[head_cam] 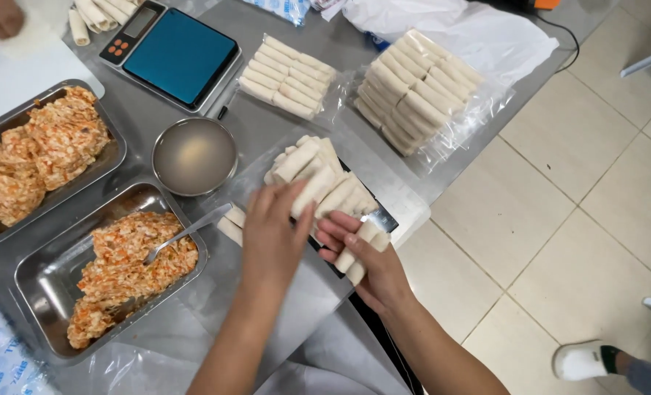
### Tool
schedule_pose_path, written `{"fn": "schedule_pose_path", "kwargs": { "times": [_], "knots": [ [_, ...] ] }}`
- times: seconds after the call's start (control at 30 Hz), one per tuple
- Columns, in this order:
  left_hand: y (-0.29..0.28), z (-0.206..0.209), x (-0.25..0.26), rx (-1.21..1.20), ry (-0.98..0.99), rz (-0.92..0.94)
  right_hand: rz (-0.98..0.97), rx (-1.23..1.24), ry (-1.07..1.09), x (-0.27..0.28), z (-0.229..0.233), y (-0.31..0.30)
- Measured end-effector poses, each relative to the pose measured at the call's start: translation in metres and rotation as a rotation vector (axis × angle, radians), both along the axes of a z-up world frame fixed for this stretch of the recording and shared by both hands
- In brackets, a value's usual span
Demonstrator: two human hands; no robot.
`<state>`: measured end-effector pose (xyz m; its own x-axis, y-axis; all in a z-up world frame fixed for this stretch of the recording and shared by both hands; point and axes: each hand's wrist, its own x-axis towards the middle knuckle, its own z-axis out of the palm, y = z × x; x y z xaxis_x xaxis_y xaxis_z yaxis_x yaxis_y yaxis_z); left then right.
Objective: Packaging handmade spring rolls into plastic bags on a production line
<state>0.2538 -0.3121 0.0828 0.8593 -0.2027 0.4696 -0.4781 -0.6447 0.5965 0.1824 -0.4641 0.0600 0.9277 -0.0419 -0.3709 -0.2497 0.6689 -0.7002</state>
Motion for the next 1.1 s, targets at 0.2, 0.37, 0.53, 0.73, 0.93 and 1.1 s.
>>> {"fn": "schedule_pose_path", "kwargs": {
  "times": [0.2, 0.37, 0.53, 0.73, 0.93, 1.1],
  "knots": [
    [-0.011, -0.009, -0.072, 0.001, -0.105, -0.071, 0.089, 0.130, -0.167, -0.008, 0.013, 0.001],
    [-0.007, -0.003, -0.076, -0.205, 0.080, -0.214, 0.114, 0.154, -0.125, -0.017, -0.004, -0.012],
    [-0.011, 0.005, -0.033, 0.066, 0.188, -0.281, 0.052, 0.110, -0.138, -0.012, -0.021, -0.033],
    [-0.025, 0.006, -0.001, 0.269, -0.093, -0.058, -0.044, 0.086, -0.132, -0.008, -0.020, -0.035],
    [-0.025, 0.026, -0.047, -0.374, 0.734, -0.080, -0.130, 0.100, -0.043, -0.014, -0.018, -0.026],
    [-0.021, 0.008, -0.086, -0.173, 0.243, -0.179, -0.098, 0.009, -0.093, -0.028, -0.024, -0.018]
  ]
}}
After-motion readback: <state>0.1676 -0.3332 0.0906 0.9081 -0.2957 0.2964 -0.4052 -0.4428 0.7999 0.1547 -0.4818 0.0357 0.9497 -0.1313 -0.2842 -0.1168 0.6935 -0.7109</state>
